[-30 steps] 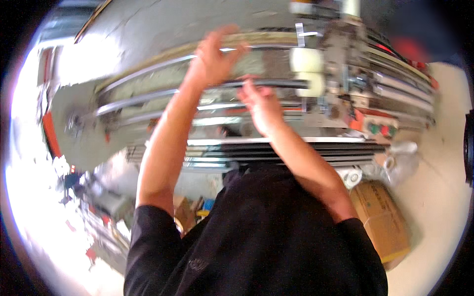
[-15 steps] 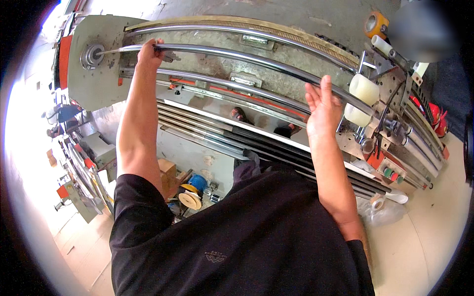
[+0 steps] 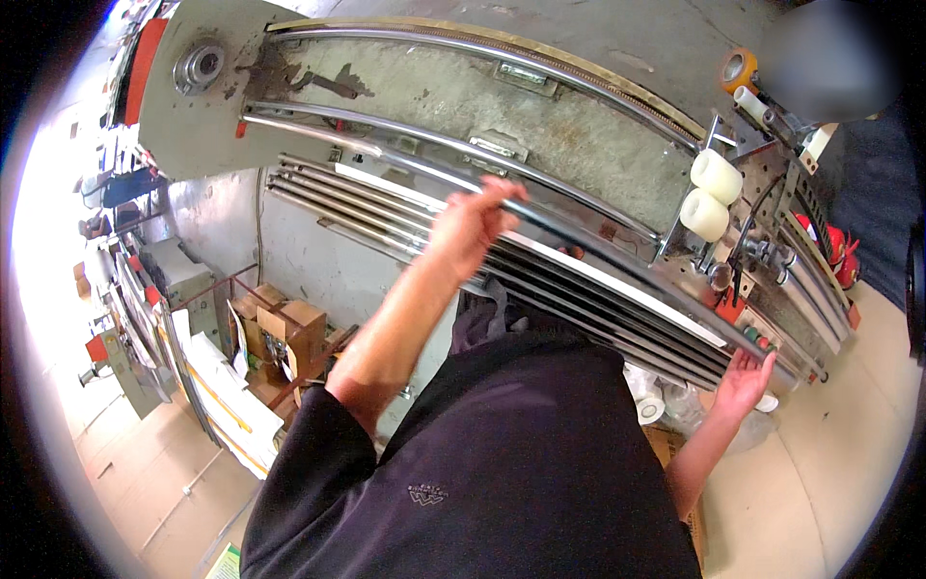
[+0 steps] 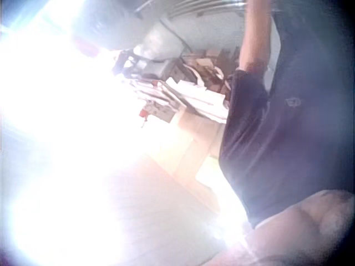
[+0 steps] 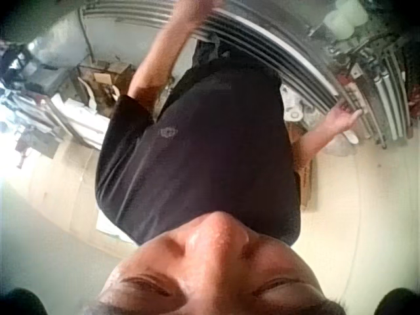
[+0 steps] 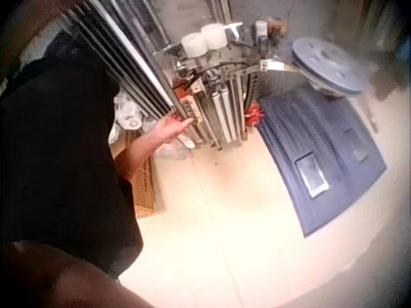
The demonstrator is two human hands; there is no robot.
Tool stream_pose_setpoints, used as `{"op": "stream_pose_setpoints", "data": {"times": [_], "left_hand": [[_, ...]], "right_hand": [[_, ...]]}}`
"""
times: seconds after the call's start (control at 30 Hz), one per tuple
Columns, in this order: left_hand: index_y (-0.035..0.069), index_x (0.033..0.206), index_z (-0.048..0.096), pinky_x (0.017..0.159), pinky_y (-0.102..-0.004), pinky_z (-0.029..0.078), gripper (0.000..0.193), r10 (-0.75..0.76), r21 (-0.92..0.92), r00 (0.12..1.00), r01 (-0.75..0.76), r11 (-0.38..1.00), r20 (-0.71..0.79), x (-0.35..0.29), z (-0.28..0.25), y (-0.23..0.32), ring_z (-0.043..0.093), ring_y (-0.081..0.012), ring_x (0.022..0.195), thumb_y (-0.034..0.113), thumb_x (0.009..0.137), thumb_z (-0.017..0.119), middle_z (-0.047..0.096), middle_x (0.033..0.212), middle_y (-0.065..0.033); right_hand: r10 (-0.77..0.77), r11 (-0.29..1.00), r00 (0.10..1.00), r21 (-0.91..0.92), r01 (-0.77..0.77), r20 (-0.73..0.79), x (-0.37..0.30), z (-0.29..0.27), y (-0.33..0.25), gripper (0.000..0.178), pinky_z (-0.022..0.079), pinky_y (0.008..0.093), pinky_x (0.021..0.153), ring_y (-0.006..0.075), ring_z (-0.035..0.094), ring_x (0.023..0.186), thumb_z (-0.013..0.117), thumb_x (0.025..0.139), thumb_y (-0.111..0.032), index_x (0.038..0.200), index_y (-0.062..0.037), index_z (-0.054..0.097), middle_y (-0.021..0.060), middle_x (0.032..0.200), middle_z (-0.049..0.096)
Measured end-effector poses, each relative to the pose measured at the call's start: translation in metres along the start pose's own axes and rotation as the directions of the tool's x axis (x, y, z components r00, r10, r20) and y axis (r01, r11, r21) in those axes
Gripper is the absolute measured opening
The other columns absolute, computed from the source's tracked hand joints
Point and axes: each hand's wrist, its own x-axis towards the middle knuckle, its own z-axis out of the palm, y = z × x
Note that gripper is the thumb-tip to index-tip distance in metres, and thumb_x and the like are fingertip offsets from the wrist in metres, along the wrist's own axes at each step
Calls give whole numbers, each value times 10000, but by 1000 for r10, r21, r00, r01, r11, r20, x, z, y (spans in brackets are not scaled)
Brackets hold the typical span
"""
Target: The person repeatedly picks up long metal rods, aligns them on a machine, and secures them with white plastic connectors. The person stacks the assembled rods on the machine's rack. The task is performed in a workshop with various tools and materials visible.
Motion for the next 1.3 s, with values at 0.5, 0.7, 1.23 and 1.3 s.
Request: {"op": "stream_pose_setpoints", "data": {"times": [0.5, 0.7, 1.23, 1.3], "left_hand": [[157, 1002, 671, 788, -252, 579, 53, -297, -61, 935, 290, 955, -196, -54, -38, -152, 650, -87, 854, 189, 984, 710, 726, 1070, 4], [147, 1032, 665, 764, -252, 581, 128, -265, -17, 929, 270, 963, -259, -43, -65, -166, 663, -119, 868, 216, 960, 746, 721, 1067, -11], [-48, 942, 724, 661, -318, 576, 411, -68, 363, 911, 229, 903, -406, -33, -82, -157, 702, -196, 726, 355, 885, 782, 738, 849, -135], [-43, 915, 713, 635, -323, 578, 451, -74, 414, 923, 240, 878, -378, -32, -82, -152, 709, -195, 720, 398, 882, 800, 735, 830, -137]], "right_hand": [[261, 936, 923, -159, -313, -283, 45, -236, 82, 448, 592, 353, 847, 219, 634, 971, 758, 933, -373, 1217, -50, 631, 80, 1068, 643], [270, 903, 902, -236, -358, -336, 24, -240, 107, 486, 573, 331, 846, 201, 648, 937, 787, 904, -429, 1196, -68, 644, 57, 1042, 663], [213, 800, 904, -466, -379, -371, 27, -204, 126, 490, 517, 287, 624, 154, 635, 691, 810, 846, -542, 984, -101, 649, 27, 822, 673], [178, 776, 901, -506, -376, -396, 28, -196, 124, 473, 479, 275, 531, 143, 600, 599, 801, 849, -544, 935, -104, 646, 21, 750, 653]]}}
